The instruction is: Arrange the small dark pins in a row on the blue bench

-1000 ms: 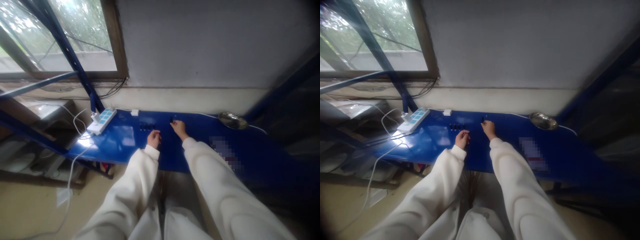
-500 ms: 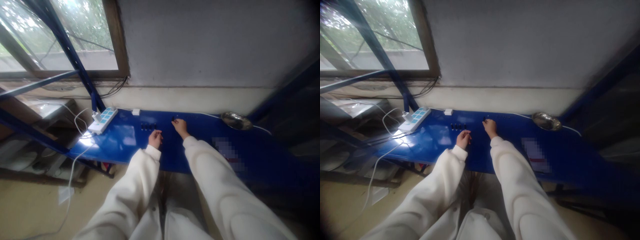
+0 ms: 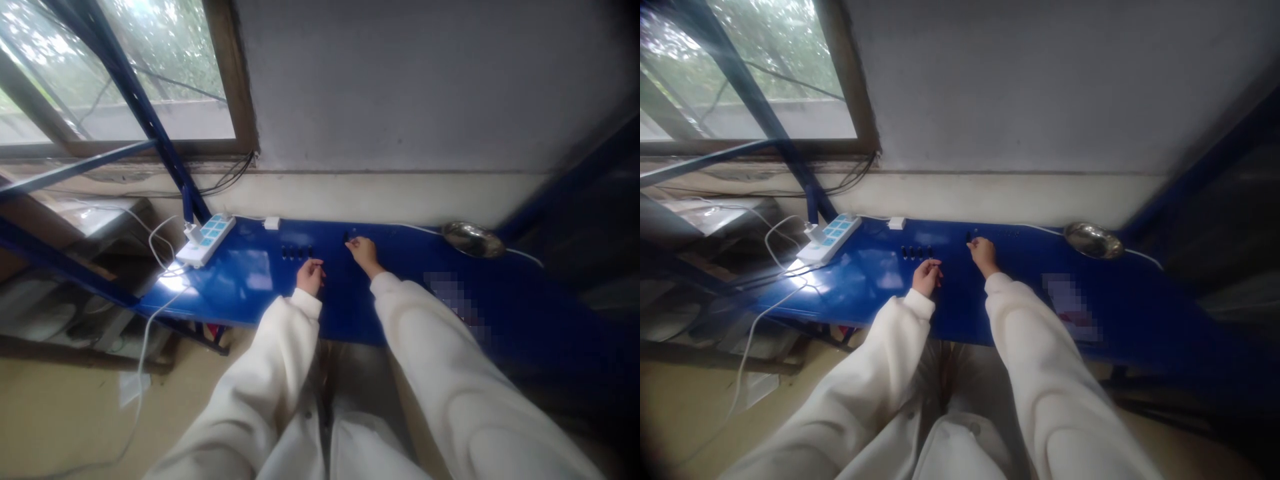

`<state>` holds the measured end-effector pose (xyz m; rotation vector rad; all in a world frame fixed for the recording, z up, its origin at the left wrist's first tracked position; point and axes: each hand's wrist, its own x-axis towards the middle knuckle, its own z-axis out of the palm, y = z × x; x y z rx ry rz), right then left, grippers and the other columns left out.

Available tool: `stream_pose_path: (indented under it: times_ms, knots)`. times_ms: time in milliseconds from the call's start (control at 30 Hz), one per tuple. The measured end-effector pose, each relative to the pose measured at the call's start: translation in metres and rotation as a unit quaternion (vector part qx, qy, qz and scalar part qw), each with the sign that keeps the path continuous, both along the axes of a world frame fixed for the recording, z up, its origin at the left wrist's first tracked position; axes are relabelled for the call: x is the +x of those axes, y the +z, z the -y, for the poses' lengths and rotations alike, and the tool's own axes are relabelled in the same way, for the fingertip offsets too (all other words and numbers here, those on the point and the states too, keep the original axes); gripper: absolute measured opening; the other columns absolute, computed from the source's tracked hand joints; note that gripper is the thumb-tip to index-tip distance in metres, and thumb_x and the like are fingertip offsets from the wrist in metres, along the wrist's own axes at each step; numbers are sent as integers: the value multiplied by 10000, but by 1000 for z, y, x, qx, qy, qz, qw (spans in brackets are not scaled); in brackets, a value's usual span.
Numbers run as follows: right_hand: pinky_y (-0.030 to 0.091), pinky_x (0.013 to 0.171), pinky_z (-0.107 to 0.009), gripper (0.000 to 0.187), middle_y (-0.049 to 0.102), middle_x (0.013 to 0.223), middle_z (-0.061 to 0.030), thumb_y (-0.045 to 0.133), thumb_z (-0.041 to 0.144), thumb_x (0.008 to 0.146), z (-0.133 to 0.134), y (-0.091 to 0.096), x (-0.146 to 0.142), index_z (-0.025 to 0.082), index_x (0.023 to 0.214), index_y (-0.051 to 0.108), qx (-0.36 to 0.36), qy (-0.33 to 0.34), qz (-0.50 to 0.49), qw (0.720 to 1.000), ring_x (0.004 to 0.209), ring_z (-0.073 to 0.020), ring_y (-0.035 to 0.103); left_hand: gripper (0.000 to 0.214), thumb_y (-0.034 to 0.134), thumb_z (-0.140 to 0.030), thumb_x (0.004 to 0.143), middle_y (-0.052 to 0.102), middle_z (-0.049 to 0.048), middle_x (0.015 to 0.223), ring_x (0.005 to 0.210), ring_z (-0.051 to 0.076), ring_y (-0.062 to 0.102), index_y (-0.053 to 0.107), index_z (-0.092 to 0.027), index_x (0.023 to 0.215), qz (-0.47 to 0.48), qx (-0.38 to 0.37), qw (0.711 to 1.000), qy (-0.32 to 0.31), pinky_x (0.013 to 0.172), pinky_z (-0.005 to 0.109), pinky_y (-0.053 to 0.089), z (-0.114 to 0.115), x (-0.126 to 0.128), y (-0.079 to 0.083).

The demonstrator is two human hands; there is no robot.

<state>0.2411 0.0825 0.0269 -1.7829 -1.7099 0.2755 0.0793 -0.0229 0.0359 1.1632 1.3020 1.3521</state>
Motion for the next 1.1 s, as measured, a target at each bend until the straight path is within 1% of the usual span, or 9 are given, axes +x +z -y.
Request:
stream_pose_path:
  times_ms: [133, 267, 467, 633, 767, 933, 1100]
  knots:
    - [428, 651, -230, 149, 658, 803, -96, 572, 196, 693, -1, -3, 10, 126, 810, 632, -16, -6, -9, 1000, 741, -149, 601, 131, 414, -132, 722, 480, -59, 488, 302, 35, 399, 502, -124, 819, 5, -2, 1000, -2, 322, 156, 302, -1, 0, -1]
    - [429, 655, -230, 149, 661, 808, -96, 584, 172, 676, -3, -3, 11, 131, 808, 639, -32, -2, -11, 999, 748, -152, 607, 125, 425, -145, 725, 484, -60, 486, 304, 31, 401, 503, -127, 821, 7, 4, 1000, -1, 324, 149, 304, -2, 0, -3]
    - [414, 604, -227, 116, 666, 766, -89, 597, 245, 684, -1, -2, 7, 159, 734, 655, -27, -2, 7, 1000, 715, -161, 609, 115, 440, -160, 725, 488, -58, 485, 302, 30, 401, 505, -131, 816, 8, 1, 1000, -1, 319, 146, 299, -1, -1, -3]
    - [392, 551, -224, 187, 666, 704, -89, 588, 344, 693, 2, 0, 6, 175, 685, 668, -21, -18, 46, 999, 643, -161, 600, 106, 459, -173, 720, 491, -58, 483, 306, 27, 401, 506, -131, 805, 11, -2, 1000, 1, 321, 142, 303, -1, 0, -1]
    - [386, 538, -231, 213, 671, 725, -94, 586, 377, 693, 3, 1, 6, 187, 716, 680, -24, -21, 64, 997, 649, -172, 604, 106, 443, -159, 721, 482, -60, 476, 301, 32, 395, 506, -128, 801, 14, -4, 1000, 5, 319, 152, 306, 0, 0, 0]
    - [399, 569, -242, 247, 672, 771, -98, 585, 389, 697, 1, 1, 7, 193, 812, 682, -20, -21, 68, 997, 702, -186, 612, 115, 437, -157, 722, 487, -58, 481, 304, 32, 401, 511, -131, 805, 9, -4, 1000, 8, 324, 152, 301, 0, -1, 1]
    - [408, 572, -241, 248, 674, 765, -88, 592, 398, 686, -3, -2, 8, 196, 796, 684, -20, -21, 68, 997, 697, -183, 613, 123, 430, -158, 722, 487, -57, 479, 303, 37, 402, 516, -129, 806, 9, -3, 1000, 10, 328, 159, 298, 1, -1, 1]
